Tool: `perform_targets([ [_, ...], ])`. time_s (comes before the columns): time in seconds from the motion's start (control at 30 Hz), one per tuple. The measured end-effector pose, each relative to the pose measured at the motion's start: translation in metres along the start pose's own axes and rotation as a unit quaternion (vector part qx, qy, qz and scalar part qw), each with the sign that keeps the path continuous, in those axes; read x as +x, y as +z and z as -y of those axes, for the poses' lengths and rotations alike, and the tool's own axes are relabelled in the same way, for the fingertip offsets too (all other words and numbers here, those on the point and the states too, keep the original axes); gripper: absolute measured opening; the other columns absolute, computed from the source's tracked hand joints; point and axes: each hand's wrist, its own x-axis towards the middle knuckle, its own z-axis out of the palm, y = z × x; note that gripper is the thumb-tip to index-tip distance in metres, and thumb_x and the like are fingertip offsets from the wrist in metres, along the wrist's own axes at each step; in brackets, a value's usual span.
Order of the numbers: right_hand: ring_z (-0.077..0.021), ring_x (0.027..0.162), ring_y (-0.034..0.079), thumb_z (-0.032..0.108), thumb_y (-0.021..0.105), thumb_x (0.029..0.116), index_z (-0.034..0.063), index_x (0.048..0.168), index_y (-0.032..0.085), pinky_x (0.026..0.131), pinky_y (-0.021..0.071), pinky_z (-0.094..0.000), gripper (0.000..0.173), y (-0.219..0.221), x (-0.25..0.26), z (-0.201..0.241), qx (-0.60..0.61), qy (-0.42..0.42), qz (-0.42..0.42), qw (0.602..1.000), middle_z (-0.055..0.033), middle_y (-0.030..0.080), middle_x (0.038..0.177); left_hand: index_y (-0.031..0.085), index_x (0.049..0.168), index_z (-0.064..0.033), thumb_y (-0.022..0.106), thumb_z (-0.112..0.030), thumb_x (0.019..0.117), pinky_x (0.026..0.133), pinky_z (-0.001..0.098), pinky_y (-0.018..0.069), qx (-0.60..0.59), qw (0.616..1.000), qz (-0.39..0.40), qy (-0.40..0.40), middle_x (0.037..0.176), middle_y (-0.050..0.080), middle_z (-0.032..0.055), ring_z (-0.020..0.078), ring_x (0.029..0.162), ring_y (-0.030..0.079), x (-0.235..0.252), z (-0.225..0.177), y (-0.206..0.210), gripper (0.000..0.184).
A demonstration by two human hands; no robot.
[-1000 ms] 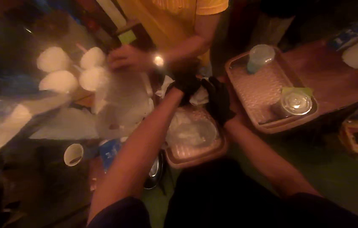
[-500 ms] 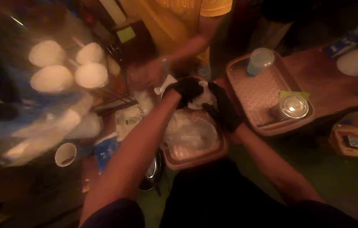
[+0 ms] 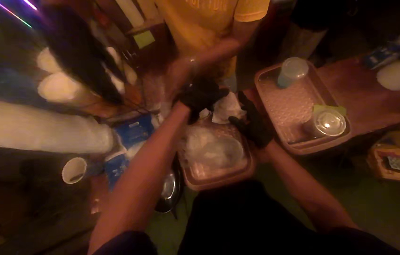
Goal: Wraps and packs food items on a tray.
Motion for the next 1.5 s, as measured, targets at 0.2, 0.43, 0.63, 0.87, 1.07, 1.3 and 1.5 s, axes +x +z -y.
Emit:
perform_targets([
  [0.2, -0.0205, 0.120, 0.064, 0.047, 0.074, 0.0915, 0.0341, 0.160, 0.032, 0.094, 0.0580, -0.0451, 0.082, -0.010, 0.002, 0.013, 0.004, 0.022, 0.000, 1.000, -0.0047, 0.051, 0.152, 0.069, 0.125, -0.0192, 0.060, -0.037, 0.1033, 0.050, 0.0229, 0.0504, -0.200, 0.974, -0.106, -0.012, 0.097, 0.072, -0.0003, 0.0076, 0.062, 0.063, -0.073, -0.019, -0.052, 0.030],
  [0.43, -0.0204, 0.126, 0.061, 0.035, 0.067, 0.0971, 0.0180, 0.156, 0.042, 0.102, 0.0547, -0.0398, 0.066, -0.016, 0.003, 0.003, 0.034, 0.000, -0.054, 0.998, -0.0101, 0.052, 0.151, 0.061, 0.140, -0.0077, 0.051, -0.025, 0.1083, 0.052, 0.0270, 0.0557, -0.388, 0.862, -0.309, 0.108, 0.121, 0.072, 0.0117, 0.0156, 0.067, 0.068, -0.192, 0.047, -0.066, 0.037],
  [0.63, -0.0177, 0.118, 0.064, 0.023, 0.060, 0.1024, -0.0015, 0.149, 0.046, 0.099, 0.0552, -0.0307, 0.054, -0.028, -0.006, 0.006, 0.023, -0.051, -0.092, 0.994, -0.0203, 0.055, 0.144, 0.065, 0.133, -0.0123, 0.050, -0.023, 0.1083, 0.054, 0.0204, 0.0523, -0.407, 0.766, -0.489, -0.089, 0.109, 0.074, 0.0034, 0.0077, 0.065, 0.063, -0.281, 0.072, -0.012, 0.031],
  [0.87, -0.0154, 0.124, 0.061, 0.024, 0.053, 0.1056, -0.0012, 0.146, 0.050, 0.104, 0.0514, -0.0288, 0.047, -0.038, -0.026, 0.017, -0.006, -0.034, -0.102, 0.994, -0.0184, 0.056, 0.144, 0.067, 0.131, -0.0095, 0.052, -0.027, 0.1077, 0.057, 0.0251, 0.0549, -0.464, 0.683, -0.531, -0.191, 0.104, 0.075, 0.0067, 0.0125, 0.065, 0.065, -0.324, 0.125, 0.066, 0.033],
  [1.07, -0.0156, 0.116, 0.063, 0.027, 0.049, 0.1078, -0.0028, 0.144, 0.050, 0.099, 0.0539, -0.0305, 0.047, -0.042, -0.038, 0.036, -0.005, -0.042, -0.118, 0.992, -0.0175, 0.057, 0.141, 0.065, 0.131, -0.0055, 0.051, -0.016, 0.1059, 0.062, 0.0257, 0.0554, -0.474, 0.706, -0.503, -0.153, 0.109, 0.074, 0.0086, 0.0140, 0.073, 0.068, -0.320, 0.143, 0.083, 0.031],
  [1.3, -0.0144, 0.116, 0.064, 0.026, 0.046, 0.1085, -0.0036, 0.141, 0.052, 0.101, 0.0539, -0.0313, 0.044, -0.048, -0.053, 0.053, 0.000, -0.038, -0.164, 0.986, -0.0155, 0.061, 0.135, 0.064, 0.136, -0.0106, 0.054, -0.014, 0.1047, 0.066, 0.0293, 0.0584, -0.458, 0.764, -0.447, -0.085, 0.120, 0.072, 0.0066, 0.0151, 0.078, 0.069, -0.295, 0.147, 0.065, 0.033],
  [1.5, -0.0113, 0.115, 0.065, 0.024, 0.052, 0.1069, 0.0001, 0.135, 0.060, 0.102, 0.0537, -0.0297, 0.038, -0.047, -0.072, 0.057, 0.001, 0.013, -0.209, 0.978, -0.0101, 0.066, 0.130, 0.063, 0.136, -0.0132, 0.053, -0.017, 0.1057, 0.061, 0.0254, 0.0566, -0.429, 0.813, -0.387, -0.074, 0.118, 0.073, 0.0036, 0.0117, 0.076, 0.069, -0.266, 0.144, 0.051, 0.032],
])
